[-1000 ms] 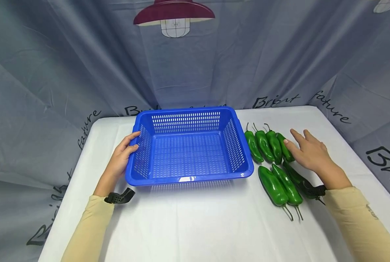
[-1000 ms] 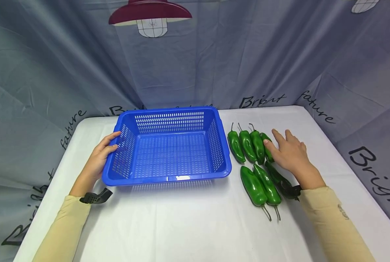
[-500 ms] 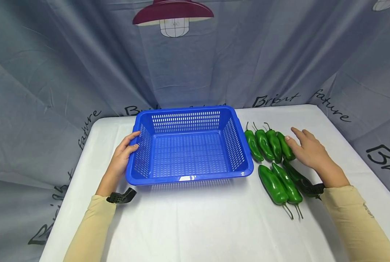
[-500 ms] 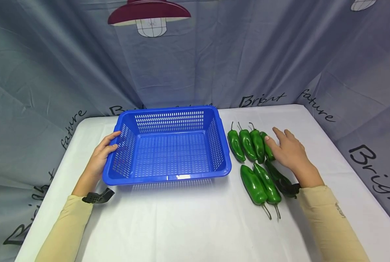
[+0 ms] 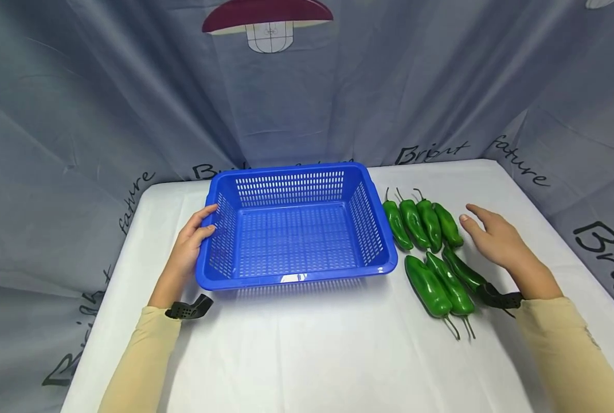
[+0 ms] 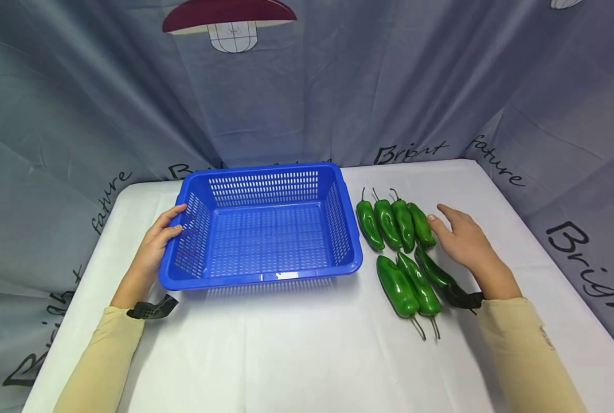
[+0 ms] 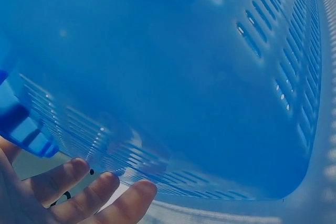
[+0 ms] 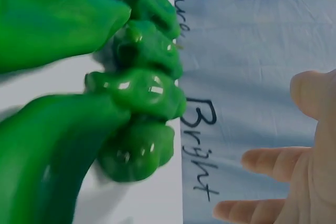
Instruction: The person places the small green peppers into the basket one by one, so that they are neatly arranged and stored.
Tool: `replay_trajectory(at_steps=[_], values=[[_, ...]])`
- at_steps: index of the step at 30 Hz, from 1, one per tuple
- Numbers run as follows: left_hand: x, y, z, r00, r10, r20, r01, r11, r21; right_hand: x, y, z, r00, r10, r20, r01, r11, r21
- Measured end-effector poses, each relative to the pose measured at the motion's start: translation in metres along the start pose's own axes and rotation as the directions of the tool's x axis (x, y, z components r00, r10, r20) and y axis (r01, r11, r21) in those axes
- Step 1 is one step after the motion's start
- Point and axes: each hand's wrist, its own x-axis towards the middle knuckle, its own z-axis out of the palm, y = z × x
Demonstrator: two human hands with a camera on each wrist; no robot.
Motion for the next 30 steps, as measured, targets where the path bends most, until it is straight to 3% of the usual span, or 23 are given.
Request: replay_trajectory(at_steps=[9,18,30], values=[[0.000,-0.001,0.000,1.000,0.004,-0.007,-0.004,1.000,-0.006,-0.026,0.026,-0.002,0.996,0.079,0.051,-0.080,0.997,0.024],[-0.001,0.000,0.000,1.000,0.006,-0.010,-0.006,1.000,0.028,-0.047,0.046,0.009,0.999,-0.054,0.005,0.053,0.990,0.135],[-0.002,0.001,0.000,1.000,-0.002,-0.011,0.003,1.000,0.028,-0.055,0.060,0.022,0.994,-0.114,0.001,0.110,0.961,0.254]])
